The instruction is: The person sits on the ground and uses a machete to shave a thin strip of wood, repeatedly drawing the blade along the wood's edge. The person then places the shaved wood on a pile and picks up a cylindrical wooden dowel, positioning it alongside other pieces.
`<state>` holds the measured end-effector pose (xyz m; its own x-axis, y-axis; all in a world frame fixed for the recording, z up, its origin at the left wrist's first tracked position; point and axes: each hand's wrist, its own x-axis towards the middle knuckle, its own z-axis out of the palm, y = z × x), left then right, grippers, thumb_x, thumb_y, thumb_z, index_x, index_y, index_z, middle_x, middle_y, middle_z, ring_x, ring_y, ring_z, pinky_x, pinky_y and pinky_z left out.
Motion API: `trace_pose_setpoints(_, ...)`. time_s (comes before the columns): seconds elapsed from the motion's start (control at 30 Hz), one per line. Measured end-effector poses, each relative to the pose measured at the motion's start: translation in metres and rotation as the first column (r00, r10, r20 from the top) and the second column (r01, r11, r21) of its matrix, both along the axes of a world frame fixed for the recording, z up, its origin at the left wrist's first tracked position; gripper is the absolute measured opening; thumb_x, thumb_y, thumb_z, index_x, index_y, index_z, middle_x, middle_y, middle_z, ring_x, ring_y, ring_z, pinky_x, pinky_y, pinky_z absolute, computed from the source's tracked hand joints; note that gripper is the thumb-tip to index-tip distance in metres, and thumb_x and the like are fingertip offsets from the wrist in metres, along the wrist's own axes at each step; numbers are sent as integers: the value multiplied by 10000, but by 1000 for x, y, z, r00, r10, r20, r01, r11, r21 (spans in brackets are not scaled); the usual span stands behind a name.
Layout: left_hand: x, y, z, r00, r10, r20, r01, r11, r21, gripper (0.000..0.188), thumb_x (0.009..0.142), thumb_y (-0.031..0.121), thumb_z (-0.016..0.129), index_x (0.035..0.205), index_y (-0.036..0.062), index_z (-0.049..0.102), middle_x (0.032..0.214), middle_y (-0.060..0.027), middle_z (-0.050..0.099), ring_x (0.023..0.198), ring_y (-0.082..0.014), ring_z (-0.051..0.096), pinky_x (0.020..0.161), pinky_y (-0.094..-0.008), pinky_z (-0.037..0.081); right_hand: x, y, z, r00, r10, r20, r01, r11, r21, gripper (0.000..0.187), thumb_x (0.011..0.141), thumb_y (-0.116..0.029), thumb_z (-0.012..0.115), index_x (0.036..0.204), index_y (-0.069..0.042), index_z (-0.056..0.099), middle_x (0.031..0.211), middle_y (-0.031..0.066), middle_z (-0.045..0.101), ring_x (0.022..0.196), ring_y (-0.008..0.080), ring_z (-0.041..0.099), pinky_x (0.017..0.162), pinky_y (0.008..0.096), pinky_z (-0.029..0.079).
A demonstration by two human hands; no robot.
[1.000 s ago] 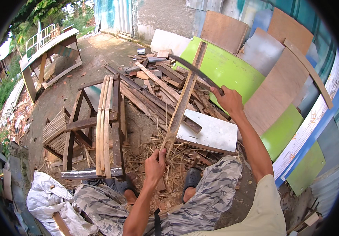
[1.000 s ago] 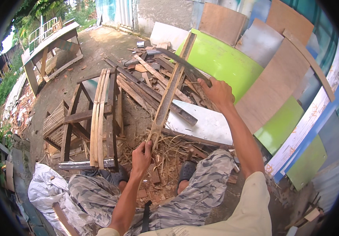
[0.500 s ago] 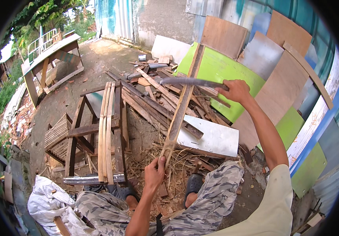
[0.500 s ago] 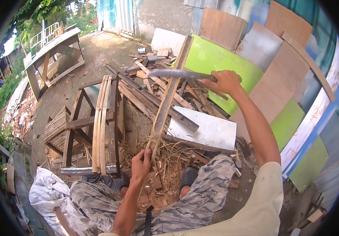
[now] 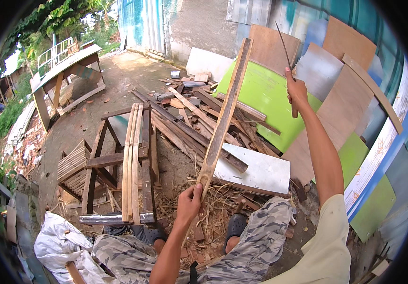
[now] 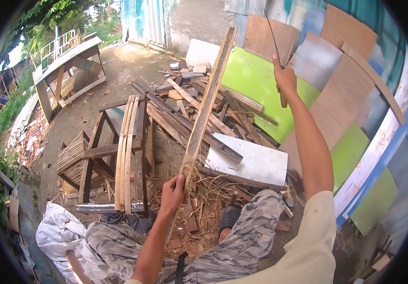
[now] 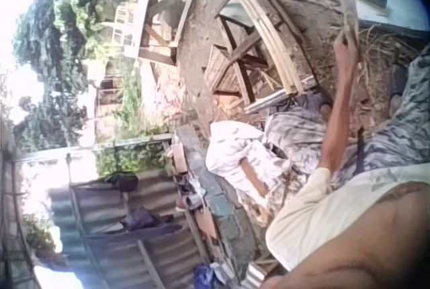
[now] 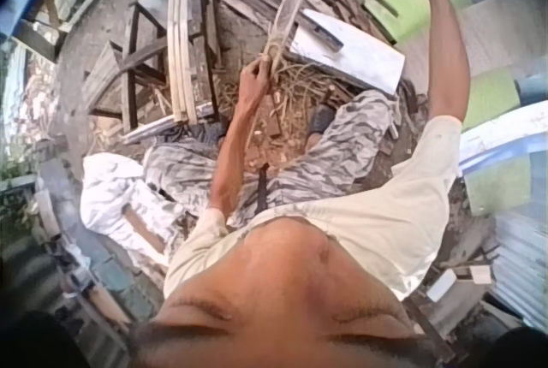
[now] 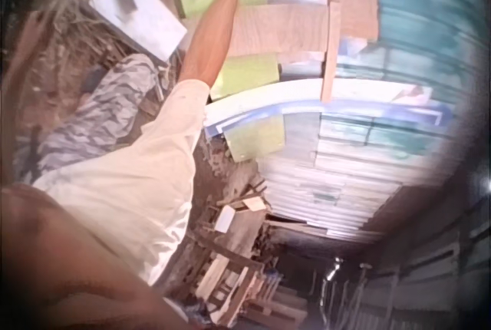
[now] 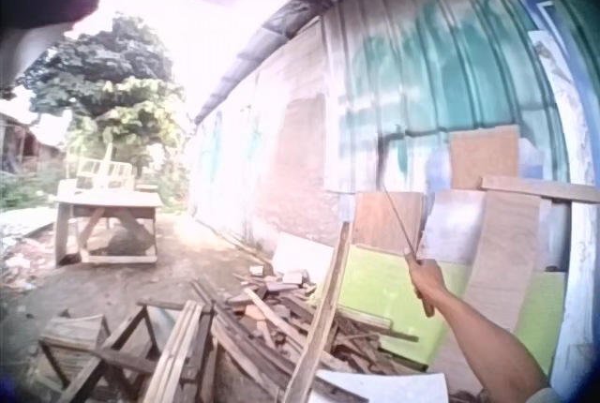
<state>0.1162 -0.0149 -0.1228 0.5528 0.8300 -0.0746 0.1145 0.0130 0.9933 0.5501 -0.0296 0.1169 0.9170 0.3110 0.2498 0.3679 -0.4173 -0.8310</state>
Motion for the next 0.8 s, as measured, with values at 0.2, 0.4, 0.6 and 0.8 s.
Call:
trace_pose_setpoints(0.2, 25, 50, 83, 984, 36, -172, 18, 952, 305, 581, 1015, 488, 468, 910, -42, 679, 592, -111, 583, 541, -177, 564, 540, -369, 439, -72, -25, -41, 923, 360, -136, -277, 867, 415, 679, 853, -625, 679, 965, 44, 632, 545, -24, 409, 400, 89, 413, 393, 267, 349)
trace_pose_setpoints(0.4, -2, 75, 154, 924, 10, -382, 153, 906, 394, 649, 998, 559, 456, 847, -36, 664, 595, -81, 557, 552, -163, 551, 521, -351, 429, -125, -40, -82, 807, 523, -274, -239, 714, 658, 531, 919, -483, 681, 1045, 31, 639, 549, -26, 388, 401, 93, 399, 395, 263, 348)
trace_pose_setpoints(0.6, -89, 92, 170, 779, -213, -590, 246, 969, -25, 612, 999, 598, 443, 743, 67, 608, 520, 53, 419, 431, -65, 368, 402, -257, 294, -165, -35, -125, 702, 639, -314, -153, 566, 810, 500, 919, -453, 689, 1142, -7, 647, 564, -33, 384, 430, 99, 418, 432, 280, 385)
trace_pose_setpoints(0.8, -159, 101, 145, 689, -331, -645, 329, 936, -129, 645, 984, 631, 448, 723, 62, 604, 551, 46, 423, 473, -63, 351, 442, -261, 284, -202, -25, -174, 581, 729, -361, -86, 497, 864, 537, 889, -456, 726, 1185, -17, 638, 571, -31, 410, 447, 106, 434, 447, 273, 392)
